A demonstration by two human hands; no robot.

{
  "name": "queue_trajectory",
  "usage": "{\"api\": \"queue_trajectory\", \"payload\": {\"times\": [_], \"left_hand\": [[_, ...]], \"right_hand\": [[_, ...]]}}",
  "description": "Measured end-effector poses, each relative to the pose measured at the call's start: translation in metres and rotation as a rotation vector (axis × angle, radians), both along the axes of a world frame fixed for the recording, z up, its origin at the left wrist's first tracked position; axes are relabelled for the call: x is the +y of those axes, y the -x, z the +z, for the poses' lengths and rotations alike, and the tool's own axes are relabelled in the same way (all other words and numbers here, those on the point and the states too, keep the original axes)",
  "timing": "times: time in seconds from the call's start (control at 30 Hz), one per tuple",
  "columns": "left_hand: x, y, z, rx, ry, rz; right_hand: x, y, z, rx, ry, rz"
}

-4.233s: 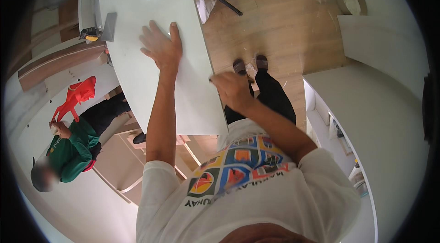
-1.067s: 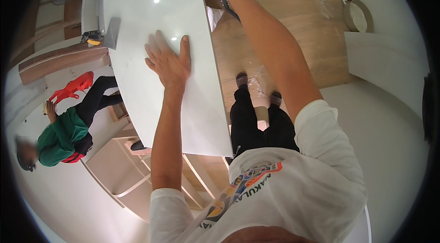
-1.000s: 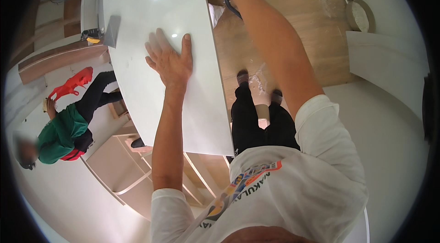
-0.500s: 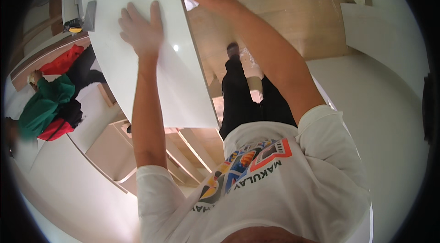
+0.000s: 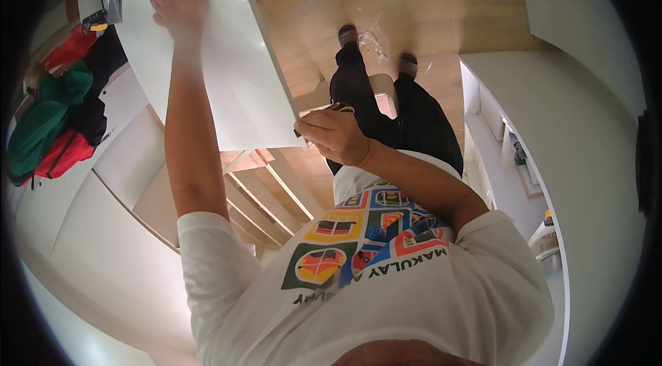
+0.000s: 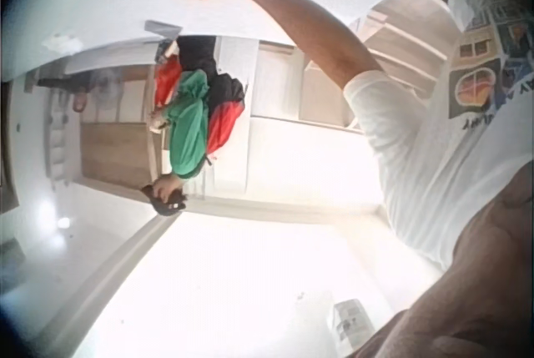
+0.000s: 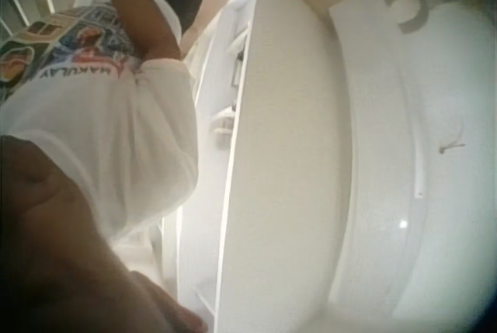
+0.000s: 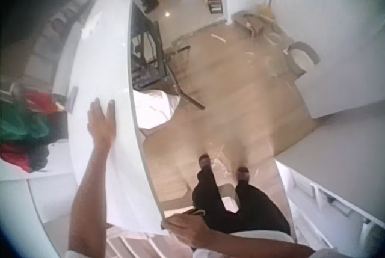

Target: The person trims the edges of a white cabinet door using a utility knife and a metal straightedge. They repeatedly wipe the surface with a cloth, align the straightedge, and cut along the edge to remove excess material. The person also uses a file to smooth the cut edge.

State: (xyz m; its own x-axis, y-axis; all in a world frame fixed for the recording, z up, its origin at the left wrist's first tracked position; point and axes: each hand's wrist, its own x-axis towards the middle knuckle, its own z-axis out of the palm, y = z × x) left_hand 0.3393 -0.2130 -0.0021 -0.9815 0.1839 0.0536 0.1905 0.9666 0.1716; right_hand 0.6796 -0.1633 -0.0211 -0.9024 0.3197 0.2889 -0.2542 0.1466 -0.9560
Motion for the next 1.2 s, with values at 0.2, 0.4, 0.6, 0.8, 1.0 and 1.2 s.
{"api": "queue_trajectory", "payload": {"times": [0.2,0.4,0.6,0.8,1.0,1.2], "left_hand": [[-0.012,-0.004,-0.008,-0.016,0.049,0.030],[0.005,-0.006,-0.005,0.008,0.008,-0.022],[0.008,0.004,-0.006,0.053,0.032,-0.049],[0.004,0.009,-0.007,0.142,0.151,-0.044],[0.000,0.012,0.005,0.020,0.009,-0.066],[0.000,0.008,-0.002,0.022,0.023,0.002]], "right_hand": [[0.029,0.118,-0.026,-0.031,0.056,-0.193],[0.089,0.234,-0.043,0.116,0.074,-0.308],[0.063,0.146,-0.028,0.044,-0.108,-0.231],[0.011,0.001,0.001,-0.005,-0.064,-0.018],[-0.003,-0.055,0.001,0.112,-0.084,0.259],[0.071,0.069,-0.012,-0.064,0.025,-0.196]]}}
